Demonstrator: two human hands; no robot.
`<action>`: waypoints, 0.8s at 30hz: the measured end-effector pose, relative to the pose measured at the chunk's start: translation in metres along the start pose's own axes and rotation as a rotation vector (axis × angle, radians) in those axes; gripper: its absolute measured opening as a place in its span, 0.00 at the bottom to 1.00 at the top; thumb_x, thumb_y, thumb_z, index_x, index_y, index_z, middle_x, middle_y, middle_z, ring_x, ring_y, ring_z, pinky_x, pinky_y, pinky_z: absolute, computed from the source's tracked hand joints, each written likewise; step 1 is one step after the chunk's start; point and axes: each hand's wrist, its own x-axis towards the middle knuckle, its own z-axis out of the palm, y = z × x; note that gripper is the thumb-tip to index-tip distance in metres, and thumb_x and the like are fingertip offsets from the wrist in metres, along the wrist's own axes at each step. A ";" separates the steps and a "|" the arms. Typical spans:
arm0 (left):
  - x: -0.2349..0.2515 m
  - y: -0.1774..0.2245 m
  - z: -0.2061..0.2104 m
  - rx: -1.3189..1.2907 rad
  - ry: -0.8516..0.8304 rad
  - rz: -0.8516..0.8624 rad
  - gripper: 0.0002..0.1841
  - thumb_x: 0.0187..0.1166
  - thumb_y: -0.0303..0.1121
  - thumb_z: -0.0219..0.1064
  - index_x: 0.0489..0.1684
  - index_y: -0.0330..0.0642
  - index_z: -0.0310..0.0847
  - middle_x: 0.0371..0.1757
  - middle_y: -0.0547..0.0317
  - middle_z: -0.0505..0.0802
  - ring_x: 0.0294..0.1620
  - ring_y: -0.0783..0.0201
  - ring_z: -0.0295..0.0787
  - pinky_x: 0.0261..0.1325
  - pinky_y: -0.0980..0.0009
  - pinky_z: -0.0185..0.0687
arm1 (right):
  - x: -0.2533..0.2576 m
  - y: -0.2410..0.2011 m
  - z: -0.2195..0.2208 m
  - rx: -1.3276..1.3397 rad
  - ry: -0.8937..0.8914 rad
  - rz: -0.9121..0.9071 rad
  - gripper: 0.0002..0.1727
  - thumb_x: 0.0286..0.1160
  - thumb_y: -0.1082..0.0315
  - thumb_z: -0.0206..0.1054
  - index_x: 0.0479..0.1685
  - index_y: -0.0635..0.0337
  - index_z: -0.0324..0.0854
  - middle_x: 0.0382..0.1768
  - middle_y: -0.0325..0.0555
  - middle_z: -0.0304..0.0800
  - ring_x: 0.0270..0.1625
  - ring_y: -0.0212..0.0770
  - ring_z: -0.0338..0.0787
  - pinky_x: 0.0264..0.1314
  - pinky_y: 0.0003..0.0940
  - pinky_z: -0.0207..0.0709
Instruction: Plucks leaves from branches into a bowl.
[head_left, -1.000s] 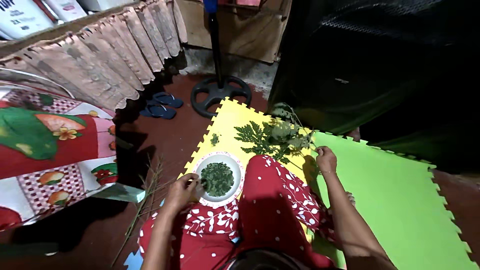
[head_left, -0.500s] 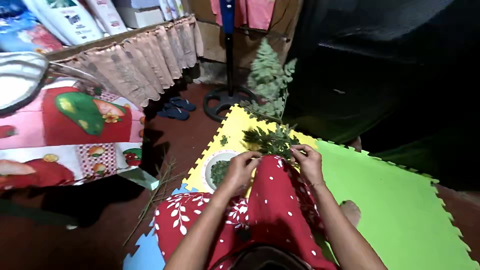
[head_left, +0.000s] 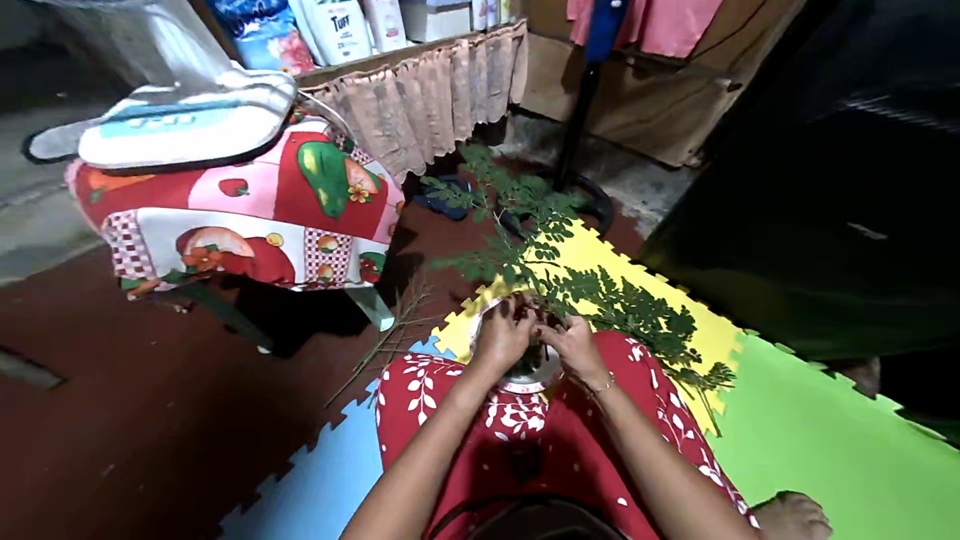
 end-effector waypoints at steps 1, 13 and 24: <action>-0.002 -0.002 -0.004 0.053 0.009 -0.002 0.19 0.86 0.26 0.59 0.69 0.21 0.77 0.66 0.31 0.87 0.72 0.49 0.83 0.79 0.59 0.70 | 0.005 -0.002 0.005 0.030 0.026 0.000 0.11 0.63 0.80 0.73 0.44 0.71 0.82 0.35 0.34 0.91 0.39 0.19 0.88 0.50 0.20 0.84; -0.006 -0.058 -0.029 -0.235 0.199 0.019 0.06 0.79 0.22 0.66 0.42 0.25 0.87 0.38 0.57 0.92 0.39 0.79 0.86 0.50 0.78 0.83 | 0.027 -0.003 0.040 0.235 -0.224 0.236 0.09 0.71 0.87 0.64 0.43 0.66 0.79 0.26 0.37 0.92 0.27 0.30 0.91 0.39 0.25 0.89; -0.023 -0.075 -0.037 -0.126 0.221 -0.019 0.07 0.79 0.24 0.63 0.40 0.27 0.86 0.33 0.60 0.90 0.33 0.81 0.81 0.43 0.81 0.78 | 0.026 0.003 0.050 0.227 -0.304 0.439 0.11 0.66 0.88 0.65 0.42 0.64 0.77 0.23 0.36 0.88 0.23 0.29 0.86 0.31 0.24 0.85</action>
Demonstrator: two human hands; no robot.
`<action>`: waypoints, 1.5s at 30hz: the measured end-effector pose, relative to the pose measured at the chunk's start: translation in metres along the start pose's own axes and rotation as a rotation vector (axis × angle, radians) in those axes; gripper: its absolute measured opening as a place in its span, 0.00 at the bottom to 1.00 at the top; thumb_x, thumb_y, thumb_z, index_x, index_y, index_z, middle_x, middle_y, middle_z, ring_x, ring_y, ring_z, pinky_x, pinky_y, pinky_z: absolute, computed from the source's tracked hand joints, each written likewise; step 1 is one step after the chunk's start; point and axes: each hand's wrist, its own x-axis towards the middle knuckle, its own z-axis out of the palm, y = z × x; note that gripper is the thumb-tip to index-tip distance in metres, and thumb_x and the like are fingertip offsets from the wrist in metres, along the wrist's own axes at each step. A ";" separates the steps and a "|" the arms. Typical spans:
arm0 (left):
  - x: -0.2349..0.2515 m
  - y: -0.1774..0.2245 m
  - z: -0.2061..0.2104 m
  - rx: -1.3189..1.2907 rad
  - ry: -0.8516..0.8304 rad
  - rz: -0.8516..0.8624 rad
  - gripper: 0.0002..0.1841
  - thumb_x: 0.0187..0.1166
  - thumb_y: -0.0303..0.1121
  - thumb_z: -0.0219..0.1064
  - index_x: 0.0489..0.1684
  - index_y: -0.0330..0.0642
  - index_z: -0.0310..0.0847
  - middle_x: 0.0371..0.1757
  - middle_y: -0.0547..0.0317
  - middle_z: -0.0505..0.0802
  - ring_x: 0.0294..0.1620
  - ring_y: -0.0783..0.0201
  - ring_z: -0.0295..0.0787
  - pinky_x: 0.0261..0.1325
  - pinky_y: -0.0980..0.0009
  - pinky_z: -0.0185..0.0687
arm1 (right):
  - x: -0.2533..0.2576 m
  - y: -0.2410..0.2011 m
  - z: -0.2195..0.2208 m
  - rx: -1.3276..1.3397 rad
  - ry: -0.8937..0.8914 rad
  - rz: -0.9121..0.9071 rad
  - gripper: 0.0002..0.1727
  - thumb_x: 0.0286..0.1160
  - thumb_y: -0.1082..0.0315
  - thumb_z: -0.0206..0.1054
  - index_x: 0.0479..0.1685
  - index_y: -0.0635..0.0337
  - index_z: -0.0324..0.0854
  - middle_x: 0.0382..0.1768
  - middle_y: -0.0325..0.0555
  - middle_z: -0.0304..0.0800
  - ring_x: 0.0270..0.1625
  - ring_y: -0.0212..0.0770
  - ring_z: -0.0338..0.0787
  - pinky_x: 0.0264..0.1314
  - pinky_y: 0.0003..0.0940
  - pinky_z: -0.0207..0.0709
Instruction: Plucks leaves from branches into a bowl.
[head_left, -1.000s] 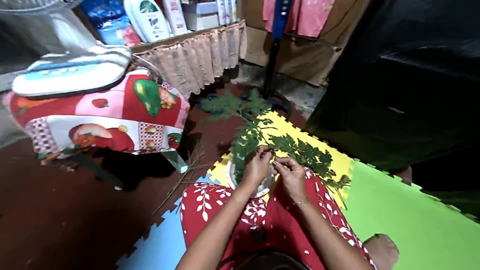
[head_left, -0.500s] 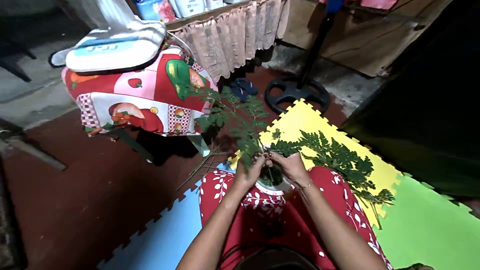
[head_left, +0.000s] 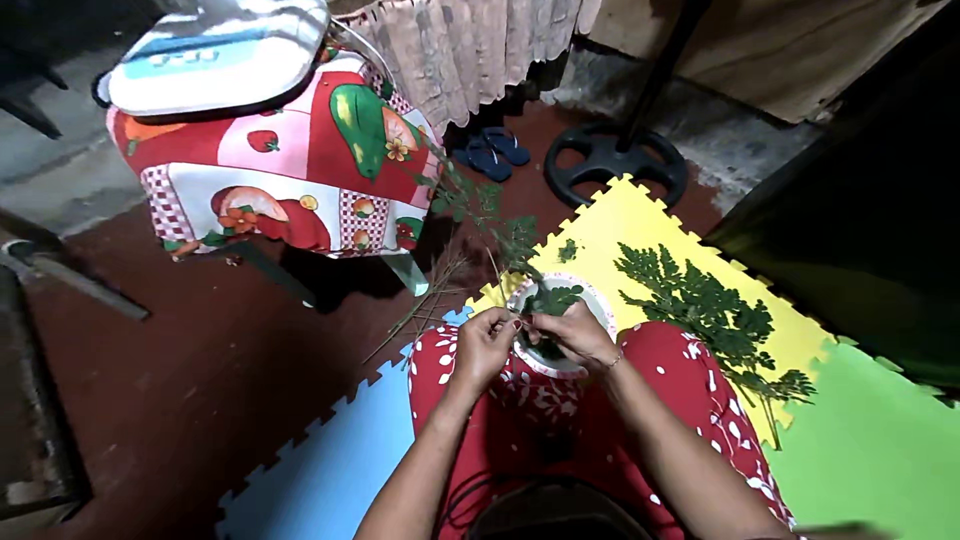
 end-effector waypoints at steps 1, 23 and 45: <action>-0.001 -0.001 0.001 0.004 0.004 -0.014 0.08 0.79 0.23 0.63 0.41 0.26 0.86 0.34 0.59 0.90 0.34 0.80 0.82 0.44 0.80 0.79 | 0.000 0.001 -0.001 -0.003 0.000 0.019 0.11 0.67 0.88 0.64 0.41 0.64 0.77 0.23 0.36 0.87 0.22 0.29 0.86 0.31 0.24 0.85; -0.032 -0.023 -0.031 0.186 0.049 -0.191 0.07 0.80 0.23 0.64 0.39 0.28 0.87 0.31 0.61 0.88 0.30 0.80 0.80 0.40 0.80 0.78 | 0.023 0.006 -0.065 0.055 0.045 0.089 0.11 0.81 0.83 0.54 0.35 0.61 0.78 0.24 0.34 0.88 0.26 0.27 0.88 0.38 0.22 0.85; 0.041 0.002 0.043 0.712 -0.391 0.306 0.20 0.86 0.28 0.62 0.72 0.24 0.79 0.69 0.35 0.89 0.68 0.38 0.89 0.73 0.45 0.79 | 0.033 0.029 -0.063 0.250 0.014 0.321 0.06 0.86 0.79 0.53 0.50 0.64 0.73 0.37 0.42 0.85 0.36 0.34 0.88 0.46 0.32 0.86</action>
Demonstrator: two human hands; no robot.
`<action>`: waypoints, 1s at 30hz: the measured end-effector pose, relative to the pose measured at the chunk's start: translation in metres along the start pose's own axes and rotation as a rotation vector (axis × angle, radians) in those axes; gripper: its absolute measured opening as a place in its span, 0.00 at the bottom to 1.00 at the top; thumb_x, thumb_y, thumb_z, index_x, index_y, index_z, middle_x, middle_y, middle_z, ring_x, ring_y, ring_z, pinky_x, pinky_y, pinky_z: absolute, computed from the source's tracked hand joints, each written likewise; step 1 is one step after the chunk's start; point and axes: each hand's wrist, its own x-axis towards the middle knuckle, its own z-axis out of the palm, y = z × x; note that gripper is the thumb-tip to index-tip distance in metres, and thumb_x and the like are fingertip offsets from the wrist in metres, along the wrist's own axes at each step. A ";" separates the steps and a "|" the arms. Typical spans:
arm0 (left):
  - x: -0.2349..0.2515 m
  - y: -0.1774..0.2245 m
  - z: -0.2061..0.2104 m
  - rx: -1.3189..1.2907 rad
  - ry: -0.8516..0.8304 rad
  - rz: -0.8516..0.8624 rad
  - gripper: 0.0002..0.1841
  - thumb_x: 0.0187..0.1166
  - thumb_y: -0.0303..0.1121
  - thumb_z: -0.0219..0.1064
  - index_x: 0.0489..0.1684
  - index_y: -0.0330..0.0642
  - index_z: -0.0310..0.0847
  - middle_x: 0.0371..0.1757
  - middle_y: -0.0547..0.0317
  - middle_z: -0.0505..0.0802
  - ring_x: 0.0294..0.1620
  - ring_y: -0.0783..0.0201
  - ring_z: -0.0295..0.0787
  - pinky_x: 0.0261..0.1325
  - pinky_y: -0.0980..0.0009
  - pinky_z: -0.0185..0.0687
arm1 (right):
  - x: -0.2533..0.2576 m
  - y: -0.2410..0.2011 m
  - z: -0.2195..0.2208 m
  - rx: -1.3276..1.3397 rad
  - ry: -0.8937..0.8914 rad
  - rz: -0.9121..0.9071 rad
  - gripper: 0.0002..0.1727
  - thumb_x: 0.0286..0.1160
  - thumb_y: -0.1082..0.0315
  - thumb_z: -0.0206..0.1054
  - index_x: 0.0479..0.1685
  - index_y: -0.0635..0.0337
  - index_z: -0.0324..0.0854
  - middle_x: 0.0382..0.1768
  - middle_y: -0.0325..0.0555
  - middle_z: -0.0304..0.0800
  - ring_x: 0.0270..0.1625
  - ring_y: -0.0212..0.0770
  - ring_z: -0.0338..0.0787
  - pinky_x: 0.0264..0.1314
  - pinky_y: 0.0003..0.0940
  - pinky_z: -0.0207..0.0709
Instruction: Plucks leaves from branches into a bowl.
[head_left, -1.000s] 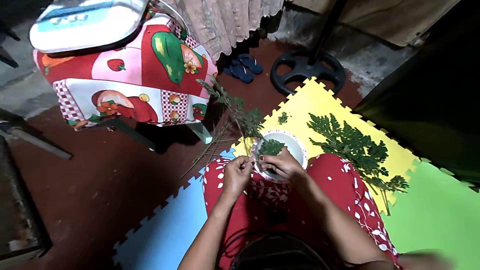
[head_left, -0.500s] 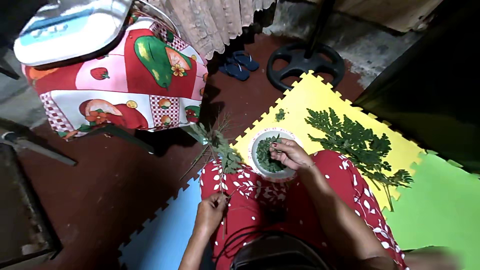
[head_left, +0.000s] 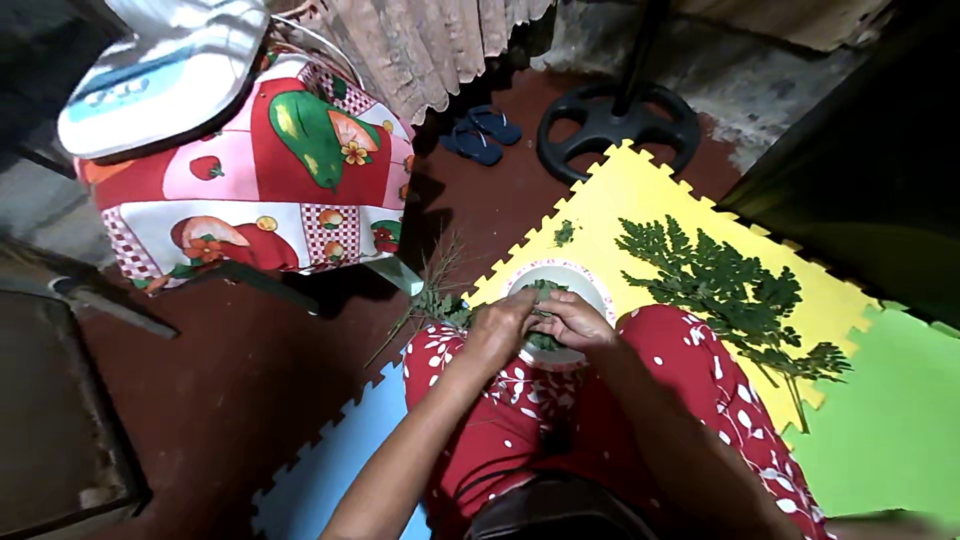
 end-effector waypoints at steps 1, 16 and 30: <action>0.007 -0.001 0.007 0.017 0.007 0.040 0.19 0.85 0.27 0.61 0.69 0.24 0.80 0.67 0.35 0.90 0.66 0.38 0.90 0.71 0.45 0.80 | 0.000 -0.001 -0.003 -0.008 0.020 0.001 0.06 0.85 0.80 0.52 0.50 0.64 0.72 0.37 0.42 0.83 0.37 0.34 0.87 0.46 0.32 0.85; 0.054 -0.006 0.024 -0.772 0.031 -0.480 0.11 0.84 0.23 0.63 0.55 0.25 0.86 0.43 0.51 0.94 0.39 0.74 0.89 0.53 0.75 0.85 | 0.013 -0.016 -0.043 -0.339 0.027 -0.336 0.25 0.72 0.84 0.66 0.71 0.72 0.74 0.53 0.50 0.87 0.41 0.33 0.90 0.47 0.28 0.87; 0.067 0.001 0.029 -0.690 0.051 -0.554 0.09 0.83 0.23 0.65 0.52 0.25 0.87 0.39 0.51 0.94 0.36 0.74 0.89 0.51 0.76 0.85 | 0.026 -0.005 -0.033 -0.274 0.270 -0.425 0.04 0.78 0.77 0.66 0.42 0.71 0.86 0.35 0.40 0.89 0.32 0.25 0.83 0.38 0.22 0.78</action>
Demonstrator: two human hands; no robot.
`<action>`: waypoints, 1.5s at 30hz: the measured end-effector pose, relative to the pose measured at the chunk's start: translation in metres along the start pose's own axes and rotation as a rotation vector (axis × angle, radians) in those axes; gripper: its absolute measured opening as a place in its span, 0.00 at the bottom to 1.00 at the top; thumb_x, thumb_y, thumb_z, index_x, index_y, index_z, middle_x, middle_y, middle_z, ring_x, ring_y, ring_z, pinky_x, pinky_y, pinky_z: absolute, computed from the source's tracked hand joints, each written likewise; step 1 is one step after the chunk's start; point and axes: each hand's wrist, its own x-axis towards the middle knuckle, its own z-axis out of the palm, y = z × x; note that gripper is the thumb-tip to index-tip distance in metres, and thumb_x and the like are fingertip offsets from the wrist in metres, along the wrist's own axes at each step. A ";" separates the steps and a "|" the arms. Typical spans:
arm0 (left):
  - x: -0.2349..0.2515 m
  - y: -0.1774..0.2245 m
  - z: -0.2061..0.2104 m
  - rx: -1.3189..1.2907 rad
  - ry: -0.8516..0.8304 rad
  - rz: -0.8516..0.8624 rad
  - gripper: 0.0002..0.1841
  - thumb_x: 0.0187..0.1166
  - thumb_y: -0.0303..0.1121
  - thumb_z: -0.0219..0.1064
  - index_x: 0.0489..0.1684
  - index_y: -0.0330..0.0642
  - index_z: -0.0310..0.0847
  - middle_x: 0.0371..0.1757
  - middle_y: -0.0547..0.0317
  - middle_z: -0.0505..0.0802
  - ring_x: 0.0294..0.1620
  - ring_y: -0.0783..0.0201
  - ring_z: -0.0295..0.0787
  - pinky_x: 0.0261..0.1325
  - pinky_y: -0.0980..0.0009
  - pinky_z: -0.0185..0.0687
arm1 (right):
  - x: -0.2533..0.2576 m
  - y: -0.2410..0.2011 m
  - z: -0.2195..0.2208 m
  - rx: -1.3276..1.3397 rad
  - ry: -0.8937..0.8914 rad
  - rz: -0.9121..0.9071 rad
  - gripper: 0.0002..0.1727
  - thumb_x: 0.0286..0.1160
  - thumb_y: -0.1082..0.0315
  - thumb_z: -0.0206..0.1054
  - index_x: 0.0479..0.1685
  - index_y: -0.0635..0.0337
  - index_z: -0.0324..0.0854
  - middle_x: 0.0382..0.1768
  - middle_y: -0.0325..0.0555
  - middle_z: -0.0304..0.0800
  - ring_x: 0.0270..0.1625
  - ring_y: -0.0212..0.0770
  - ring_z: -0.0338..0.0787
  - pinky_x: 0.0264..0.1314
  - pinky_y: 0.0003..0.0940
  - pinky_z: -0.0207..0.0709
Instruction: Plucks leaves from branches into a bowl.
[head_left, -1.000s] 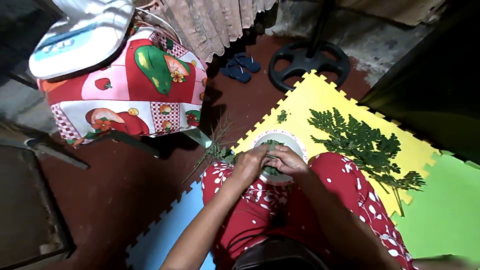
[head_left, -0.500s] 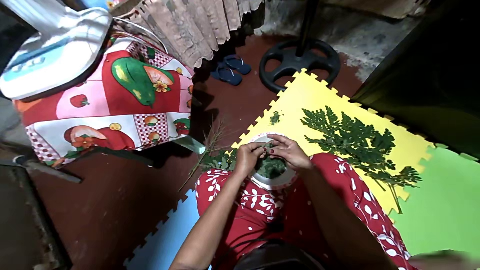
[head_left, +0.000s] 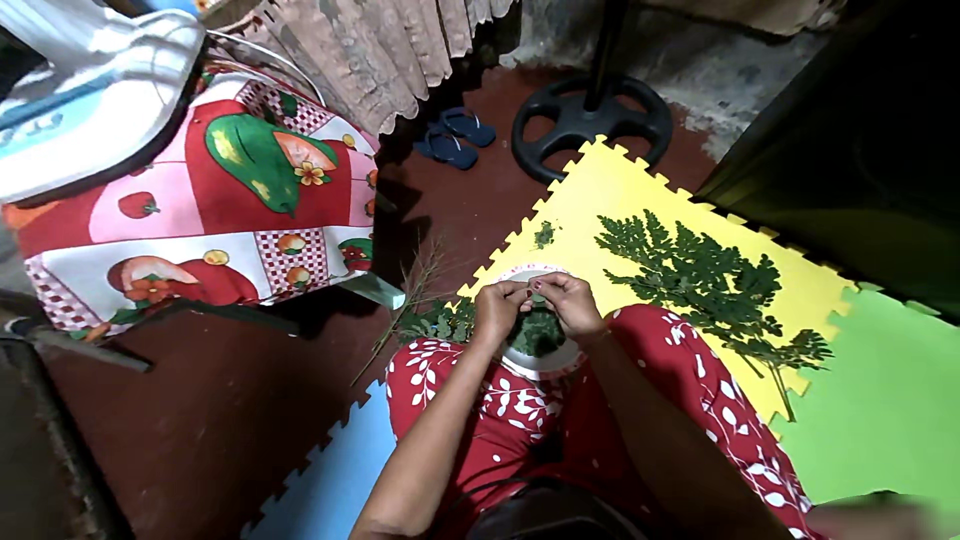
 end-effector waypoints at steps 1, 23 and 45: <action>0.001 -0.001 0.001 -0.057 0.009 -0.015 0.09 0.82 0.22 0.65 0.51 0.24 0.86 0.38 0.51 0.93 0.35 0.74 0.89 0.49 0.77 0.86 | -0.001 -0.002 -0.002 0.010 -0.022 0.010 0.05 0.80 0.77 0.65 0.44 0.71 0.85 0.36 0.41 0.89 0.33 0.26 0.84 0.40 0.23 0.80; 0.012 -0.014 -0.004 -0.179 0.022 -0.099 0.05 0.82 0.19 0.63 0.41 0.23 0.84 0.28 0.59 0.89 0.27 0.76 0.85 0.40 0.79 0.85 | 0.004 -0.013 -0.024 -0.059 0.039 0.069 0.05 0.75 0.85 0.65 0.45 0.77 0.84 0.37 0.49 0.90 0.34 0.31 0.88 0.43 0.27 0.85; 0.012 -0.034 0.002 -0.299 0.097 -0.018 0.04 0.77 0.17 0.68 0.43 0.24 0.85 0.29 0.58 0.89 0.26 0.76 0.85 0.39 0.79 0.85 | 0.009 -0.010 -0.029 -0.034 0.059 0.113 0.05 0.75 0.85 0.64 0.45 0.77 0.83 0.35 0.48 0.88 0.31 0.30 0.87 0.42 0.26 0.85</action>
